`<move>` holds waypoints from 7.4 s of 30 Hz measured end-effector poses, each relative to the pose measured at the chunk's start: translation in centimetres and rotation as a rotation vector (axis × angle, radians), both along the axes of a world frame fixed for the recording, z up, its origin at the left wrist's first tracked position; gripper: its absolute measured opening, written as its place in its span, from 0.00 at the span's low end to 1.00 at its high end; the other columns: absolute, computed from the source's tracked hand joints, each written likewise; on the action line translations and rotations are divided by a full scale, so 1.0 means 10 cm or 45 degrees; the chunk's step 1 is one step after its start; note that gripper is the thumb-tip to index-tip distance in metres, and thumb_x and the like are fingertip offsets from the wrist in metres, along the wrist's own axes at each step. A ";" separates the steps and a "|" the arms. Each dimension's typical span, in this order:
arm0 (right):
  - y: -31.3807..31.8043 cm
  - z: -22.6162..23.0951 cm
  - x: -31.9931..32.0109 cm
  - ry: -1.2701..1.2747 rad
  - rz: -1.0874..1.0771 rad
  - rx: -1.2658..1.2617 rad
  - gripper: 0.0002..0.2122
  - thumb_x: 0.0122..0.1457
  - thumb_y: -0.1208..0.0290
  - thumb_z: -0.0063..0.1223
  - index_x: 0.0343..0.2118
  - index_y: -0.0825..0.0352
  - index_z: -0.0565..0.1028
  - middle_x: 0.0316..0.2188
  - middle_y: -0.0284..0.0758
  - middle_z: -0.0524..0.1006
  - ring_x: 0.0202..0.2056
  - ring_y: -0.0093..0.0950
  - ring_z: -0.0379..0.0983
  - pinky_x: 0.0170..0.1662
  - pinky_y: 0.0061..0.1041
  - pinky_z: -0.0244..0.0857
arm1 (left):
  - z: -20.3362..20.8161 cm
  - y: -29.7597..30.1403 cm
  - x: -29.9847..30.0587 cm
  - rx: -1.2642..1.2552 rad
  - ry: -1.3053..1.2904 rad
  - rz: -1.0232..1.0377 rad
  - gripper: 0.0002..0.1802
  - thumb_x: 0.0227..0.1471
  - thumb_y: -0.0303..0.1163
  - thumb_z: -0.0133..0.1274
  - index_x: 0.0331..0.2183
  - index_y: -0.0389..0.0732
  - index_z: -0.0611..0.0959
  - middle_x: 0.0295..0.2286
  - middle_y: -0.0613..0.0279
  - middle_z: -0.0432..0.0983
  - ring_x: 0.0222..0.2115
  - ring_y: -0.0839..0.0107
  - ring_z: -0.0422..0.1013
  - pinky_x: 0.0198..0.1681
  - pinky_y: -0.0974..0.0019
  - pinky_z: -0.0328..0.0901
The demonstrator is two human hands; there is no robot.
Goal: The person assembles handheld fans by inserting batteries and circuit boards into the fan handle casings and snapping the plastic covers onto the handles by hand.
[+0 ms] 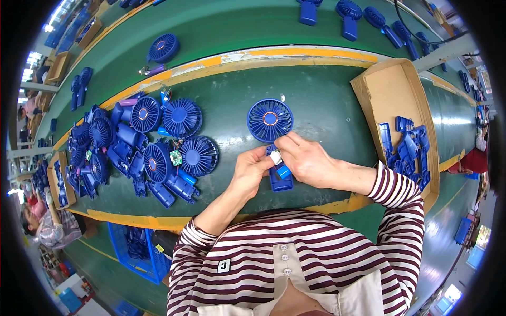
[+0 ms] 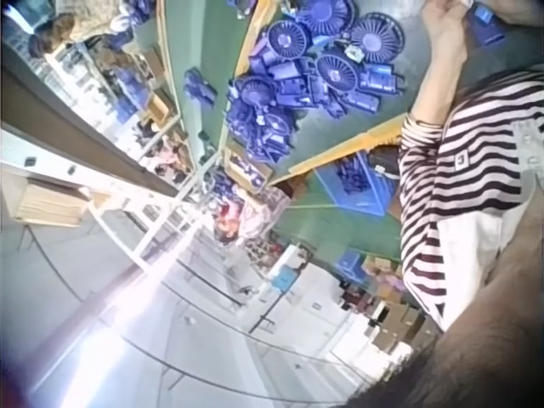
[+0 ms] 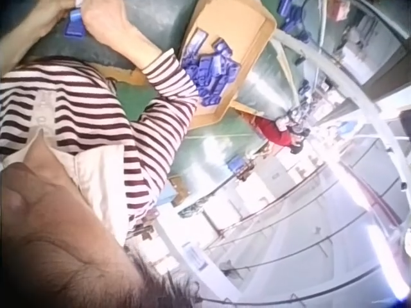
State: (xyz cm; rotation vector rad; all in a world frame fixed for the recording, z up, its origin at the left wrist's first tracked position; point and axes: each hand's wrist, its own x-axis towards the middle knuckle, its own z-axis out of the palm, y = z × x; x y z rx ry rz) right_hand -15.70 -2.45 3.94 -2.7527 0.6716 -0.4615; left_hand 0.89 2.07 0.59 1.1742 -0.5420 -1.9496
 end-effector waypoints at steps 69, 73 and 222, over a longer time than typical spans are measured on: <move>0.38 -0.09 0.01 -0.165 -0.188 0.087 0.17 0.41 0.70 0.56 0.34 0.72 0.69 0.17 0.31 0.65 0.16 0.25 0.66 0.18 0.23 0.63 | -0.08 -0.27 -0.05 -0.106 -0.231 0.124 0.10 0.44 0.23 0.46 0.31 0.28 0.76 0.27 0.52 0.76 0.25 0.68 0.72 0.31 0.69 0.68; 0.40 -0.05 0.07 -0.119 -0.350 0.075 0.23 0.35 0.69 0.61 0.37 0.71 0.67 0.24 0.34 0.67 0.24 0.29 0.68 0.24 0.25 0.64 | -0.09 -0.28 -0.05 -0.101 -0.218 0.145 0.09 0.44 0.22 0.47 0.30 0.29 0.78 0.26 0.56 0.75 0.24 0.73 0.71 0.29 0.72 0.66; 0.10 -0.06 -2.64 -0.938 -1.719 0.452 0.11 0.48 0.83 0.45 0.35 0.68 0.73 0.31 0.36 0.74 0.32 0.25 0.71 0.36 0.22 0.66 | -0.01 -0.10 0.07 -0.037 0.019 -0.087 0.14 0.45 0.23 0.44 0.36 0.24 0.72 0.34 0.41 0.72 0.32 0.53 0.72 0.36 0.57 0.68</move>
